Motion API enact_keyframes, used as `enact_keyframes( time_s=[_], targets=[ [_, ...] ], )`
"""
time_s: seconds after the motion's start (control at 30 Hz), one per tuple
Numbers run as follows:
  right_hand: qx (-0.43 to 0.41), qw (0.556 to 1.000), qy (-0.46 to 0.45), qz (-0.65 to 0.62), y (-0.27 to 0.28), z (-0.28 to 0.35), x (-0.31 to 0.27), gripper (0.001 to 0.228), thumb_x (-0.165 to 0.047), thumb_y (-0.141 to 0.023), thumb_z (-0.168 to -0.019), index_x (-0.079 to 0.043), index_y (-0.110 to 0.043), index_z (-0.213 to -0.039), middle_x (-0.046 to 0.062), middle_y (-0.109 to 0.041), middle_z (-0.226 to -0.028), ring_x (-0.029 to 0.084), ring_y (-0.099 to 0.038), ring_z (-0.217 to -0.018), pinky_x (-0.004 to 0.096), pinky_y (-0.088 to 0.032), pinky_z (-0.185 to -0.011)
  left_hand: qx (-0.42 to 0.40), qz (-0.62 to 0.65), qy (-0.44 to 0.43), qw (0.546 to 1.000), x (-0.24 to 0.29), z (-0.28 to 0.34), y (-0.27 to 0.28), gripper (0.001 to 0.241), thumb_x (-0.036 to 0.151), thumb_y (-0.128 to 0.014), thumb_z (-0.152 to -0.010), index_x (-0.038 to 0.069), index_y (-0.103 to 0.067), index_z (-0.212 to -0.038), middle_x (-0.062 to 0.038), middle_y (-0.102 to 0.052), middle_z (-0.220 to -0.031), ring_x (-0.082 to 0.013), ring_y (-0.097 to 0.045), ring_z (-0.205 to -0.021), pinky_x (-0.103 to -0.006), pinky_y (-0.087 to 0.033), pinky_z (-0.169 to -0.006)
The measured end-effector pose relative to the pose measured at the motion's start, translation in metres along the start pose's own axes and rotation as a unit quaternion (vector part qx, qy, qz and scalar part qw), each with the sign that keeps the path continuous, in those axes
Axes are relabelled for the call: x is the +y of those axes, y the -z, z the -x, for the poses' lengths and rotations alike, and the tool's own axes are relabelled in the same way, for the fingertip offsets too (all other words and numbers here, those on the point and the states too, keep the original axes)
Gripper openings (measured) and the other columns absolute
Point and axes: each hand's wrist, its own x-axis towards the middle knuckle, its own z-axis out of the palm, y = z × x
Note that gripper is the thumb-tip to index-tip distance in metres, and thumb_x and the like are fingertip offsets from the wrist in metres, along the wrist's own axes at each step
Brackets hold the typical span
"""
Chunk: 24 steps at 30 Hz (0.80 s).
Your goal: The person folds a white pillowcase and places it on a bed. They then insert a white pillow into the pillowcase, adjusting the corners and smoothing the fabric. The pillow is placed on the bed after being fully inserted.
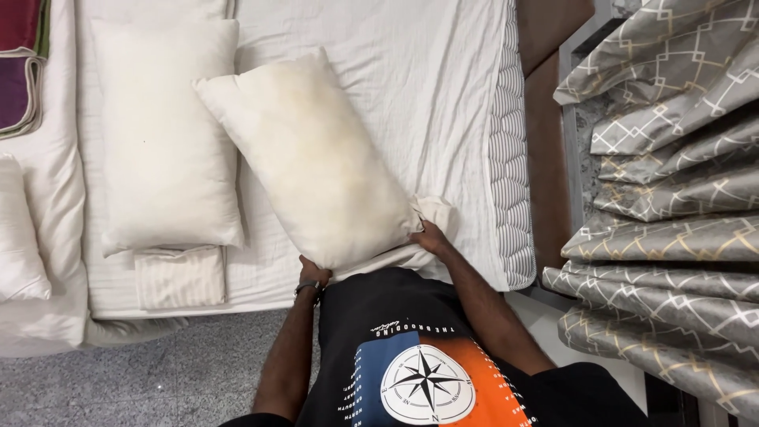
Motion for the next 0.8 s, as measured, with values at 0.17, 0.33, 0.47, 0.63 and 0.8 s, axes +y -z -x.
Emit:
enact_keyframes(
  time_s=[0.17, 0.33, 0.47, 0.63, 0.8],
  targets=[
    [-0.008, 0.997, -0.044, -0.063, 0.005, -0.029, 0.043, 0.030, -0.023, -0.052, -0.107, 0.001, -0.064, -0.120, 0.009, -0.072, -0.107, 0.020, -0.072, -0.096, 0.036, -0.058, -0.086, -0.043, -0.020, -0.025, 0.999, -0.007, -0.010, 0.007, 0.109, 0.006, -0.068, -0.078, -0.001, 0.005, -0.158, -0.028, -0.055, -0.139, -0.0381, -0.062, -0.123, -0.0422, -0.053, -0.103],
    [-0.030, 0.986, -0.026, -0.160, 0.011, -0.016, 0.020, 0.025, -0.018, -0.050, -0.107, 0.001, -0.063, -0.117, 0.009, -0.070, -0.102, 0.018, -0.070, -0.094, 0.032, -0.059, -0.086, -0.012, -0.058, -0.112, 0.992, -0.003, -0.016, 0.013, 0.079, 0.013, -0.072, -0.083, -0.002, -0.031, -0.149, -0.024, -0.068, -0.130, -0.0357, -0.068, -0.118, -0.0413, -0.056, -0.101],
    [-0.019, 0.982, 0.080, -0.171, 0.023, 0.017, -0.003, 0.028, -0.024, -0.051, -0.107, -0.002, -0.065, -0.117, 0.004, -0.068, -0.105, 0.013, -0.067, -0.093, 0.031, -0.058, -0.087, -0.016, -0.044, -0.117, 0.992, 0.029, 0.005, 0.024, 0.044, 0.019, -0.070, -0.093, -0.002, -0.065, -0.131, -0.023, -0.075, -0.127, -0.0374, -0.073, -0.114, -0.0443, -0.058, -0.099],
    [-0.008, 0.966, 0.159, -0.202, 0.053, 0.080, -0.056, 0.029, -0.027, -0.054, -0.106, -0.002, -0.068, -0.114, 0.004, -0.070, -0.103, 0.012, -0.066, -0.092, 0.032, -0.059, -0.087, 0.019, -0.061, -0.291, 0.954, 0.060, -0.004, 0.017, 0.057, 0.017, -0.076, -0.088, 0.000, -0.053, -0.137, -0.026, -0.059, -0.138, -0.0431, -0.057, -0.126, -0.0490, -0.047, -0.104],
    [0.007, 0.958, 0.216, -0.188, 0.064, 0.081, -0.016, 0.034, -0.030, -0.058, -0.113, 0.001, -0.069, -0.109, 0.004, -0.062, -0.093, 0.013, -0.062, -0.088, 0.035, -0.060, -0.090, 0.010, 0.004, -0.272, 0.962, 0.104, 0.018, 0.027, 0.059, 0.017, -0.054, -0.098, 0.003, -0.033, -0.152, -0.027, -0.060, -0.138, -0.0447, -0.060, -0.123, -0.0512, -0.049, -0.099]
  ],
)
